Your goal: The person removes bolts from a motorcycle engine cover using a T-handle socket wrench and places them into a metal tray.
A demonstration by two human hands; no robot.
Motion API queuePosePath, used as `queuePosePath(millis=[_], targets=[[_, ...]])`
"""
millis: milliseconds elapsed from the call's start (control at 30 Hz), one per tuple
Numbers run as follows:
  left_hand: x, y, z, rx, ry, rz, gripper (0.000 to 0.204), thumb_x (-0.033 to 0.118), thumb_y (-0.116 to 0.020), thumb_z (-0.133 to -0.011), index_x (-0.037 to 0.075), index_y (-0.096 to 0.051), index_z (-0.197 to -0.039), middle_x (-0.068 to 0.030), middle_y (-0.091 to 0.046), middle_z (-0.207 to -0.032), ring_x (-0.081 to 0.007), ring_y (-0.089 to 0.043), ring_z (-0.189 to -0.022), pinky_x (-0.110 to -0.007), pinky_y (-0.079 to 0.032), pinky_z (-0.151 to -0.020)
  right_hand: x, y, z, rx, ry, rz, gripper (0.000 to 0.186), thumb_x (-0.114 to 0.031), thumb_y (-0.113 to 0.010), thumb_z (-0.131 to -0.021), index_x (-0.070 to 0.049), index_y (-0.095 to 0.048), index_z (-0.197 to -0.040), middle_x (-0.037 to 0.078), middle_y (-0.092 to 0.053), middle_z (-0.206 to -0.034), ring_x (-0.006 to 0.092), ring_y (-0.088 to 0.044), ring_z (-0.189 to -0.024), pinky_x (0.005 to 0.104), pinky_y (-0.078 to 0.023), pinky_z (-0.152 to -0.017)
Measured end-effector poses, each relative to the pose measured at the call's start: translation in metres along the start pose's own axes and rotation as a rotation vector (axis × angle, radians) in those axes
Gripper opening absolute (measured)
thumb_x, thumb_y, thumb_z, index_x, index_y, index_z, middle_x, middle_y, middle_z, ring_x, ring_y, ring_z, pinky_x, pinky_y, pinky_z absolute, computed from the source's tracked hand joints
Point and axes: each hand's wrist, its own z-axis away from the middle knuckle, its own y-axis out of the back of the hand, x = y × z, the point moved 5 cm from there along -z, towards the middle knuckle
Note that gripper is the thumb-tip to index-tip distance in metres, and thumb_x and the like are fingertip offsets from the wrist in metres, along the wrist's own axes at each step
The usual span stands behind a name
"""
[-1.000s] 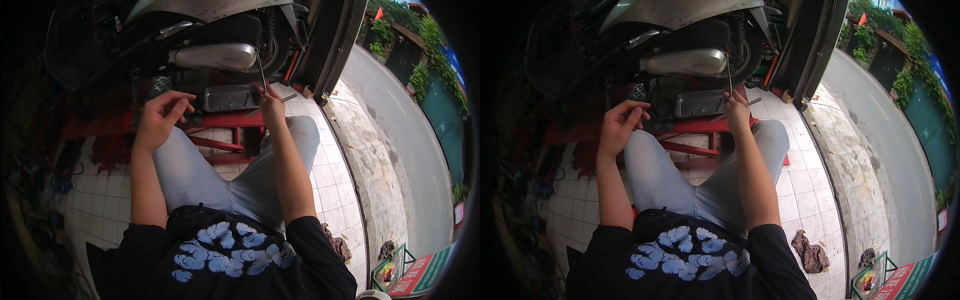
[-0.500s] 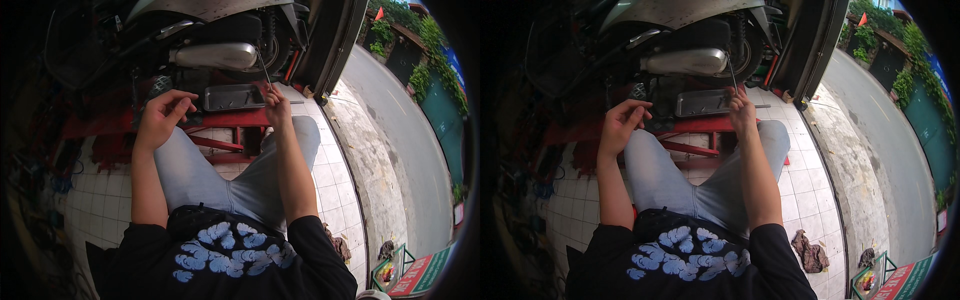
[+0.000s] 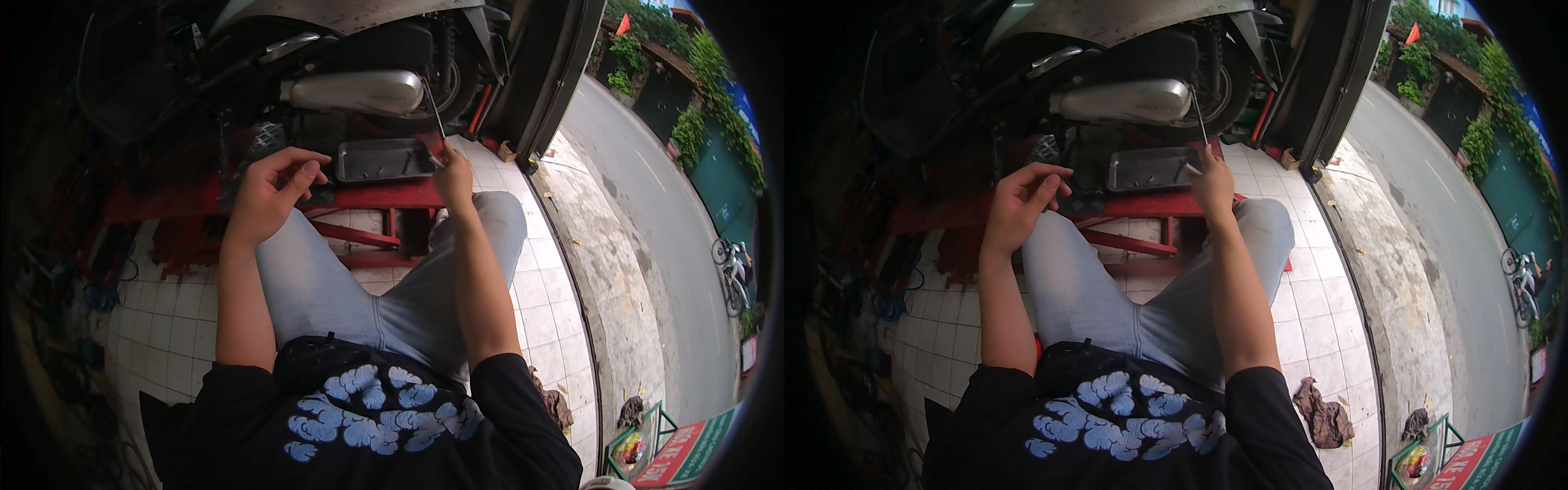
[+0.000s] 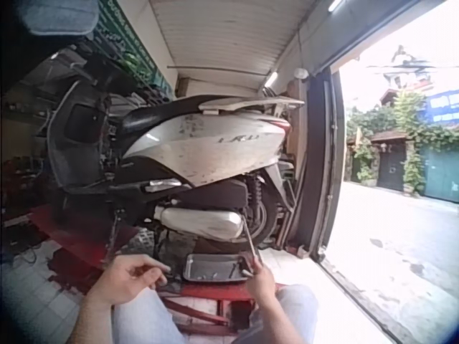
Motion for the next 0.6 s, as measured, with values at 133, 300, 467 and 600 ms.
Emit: queuePosePath(millis=[133, 300, 467, 600], targets=[[0.001, -0.001, 0.0, -0.006, -0.001, -0.006, 0.023, 0.021, -0.06, -0.096, 0.003, -0.069, -0.106, -0.0043, -0.067, -0.084, -0.0062, -0.054, -0.069, -0.021, -0.045, -0.065, 0.014, -0.019, 0.003, -0.027, -0.496, -0.944, 0.046, -0.001, -0.057, -0.084, 0.006, -0.053, -0.13, 0.012, -0.069, -0.105, 0.018, -0.066, -0.077, 0.0312, -0.05, -0.065], [0.001, 0.0, 0.0, 0.0, 0.004, -0.014, 0.023, 0.021, -0.06, -0.096, 0.003, -0.069, -0.106, -0.0042, -0.067, -0.084, -0.0063, -0.054, -0.069, -0.021, -0.045, -0.065, 0.013, -0.025, 0.005, -0.037, -0.666, -1.334, 0.05, -0.001, -0.055, -0.084, 0.004, -0.05, -0.133, 0.015, -0.068, -0.108, 0.0216, -0.067, -0.08, 0.0325, -0.051, -0.068], [0.001, 0.0, 0.001, 0.001, 0.003, -0.05, 0.023, 0.021, -0.06, -0.096, 0.003, -0.069, -0.106, -0.0042, -0.067, -0.083, -0.0063, -0.054, -0.069, -0.021, -0.045, -0.065, -0.013, 0.003, 0.002, -0.047, -0.12, -0.049, 0.052, 0.002, -0.054, -0.08, 0.0, -0.053, -0.132, 0.023, -0.066, -0.108, 0.033, -0.068, -0.089, 0.0372, -0.051, -0.078], [0.001, -0.001, 0.001, -0.001, 0.012, -0.052, 0.023, 0.021, -0.06, -0.097, 0.003, -0.069, -0.106, -0.004, -0.066, -0.083, -0.0062, -0.054, -0.069, -0.021, -0.045, -0.065, -0.006, 0.001, 0.006, -0.029, -0.394, -0.56, 0.047, 0.006, -0.048, -0.077, 0.004, -0.059, -0.123, 0.025, -0.067, -0.104, 0.0344, -0.067, -0.096, 0.0367, -0.05, -0.085]])
